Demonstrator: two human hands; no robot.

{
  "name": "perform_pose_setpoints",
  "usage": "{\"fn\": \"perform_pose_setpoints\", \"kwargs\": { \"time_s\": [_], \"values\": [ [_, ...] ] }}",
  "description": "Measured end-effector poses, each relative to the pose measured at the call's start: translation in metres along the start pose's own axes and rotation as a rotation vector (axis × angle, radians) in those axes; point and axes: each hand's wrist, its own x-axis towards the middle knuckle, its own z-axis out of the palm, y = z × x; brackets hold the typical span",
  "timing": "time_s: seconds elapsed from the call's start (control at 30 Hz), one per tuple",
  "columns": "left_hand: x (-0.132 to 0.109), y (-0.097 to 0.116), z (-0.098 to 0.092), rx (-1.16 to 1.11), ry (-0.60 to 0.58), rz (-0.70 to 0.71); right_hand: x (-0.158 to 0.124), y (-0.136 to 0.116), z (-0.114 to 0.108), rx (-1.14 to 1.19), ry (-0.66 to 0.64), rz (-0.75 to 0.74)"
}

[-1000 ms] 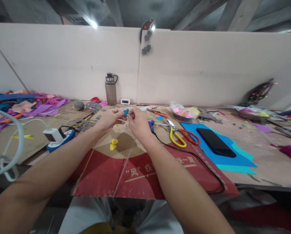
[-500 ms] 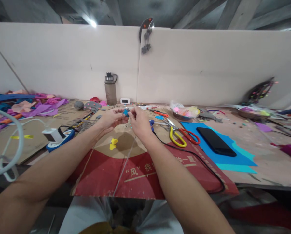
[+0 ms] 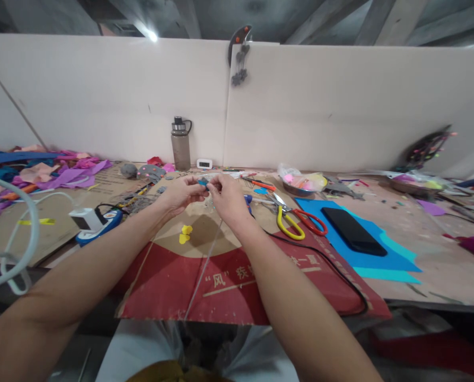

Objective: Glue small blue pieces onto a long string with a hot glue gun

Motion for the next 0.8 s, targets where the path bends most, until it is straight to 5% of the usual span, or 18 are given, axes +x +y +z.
{"fn": "perform_pose_setpoints", "kwargs": {
  "time_s": [0.27,0.8],
  "values": [
    [0.0037,-0.0011,-0.0030,0.098,0.116,0.113,-0.0011,-0.0006,-0.0013,-0.014,0.030,-0.007],
    [0.0030,-0.0037,0.0006,-0.063,0.039,0.132,-0.0013,-0.0063,-0.0007,-0.061,-0.011,0.105]
  ]
}}
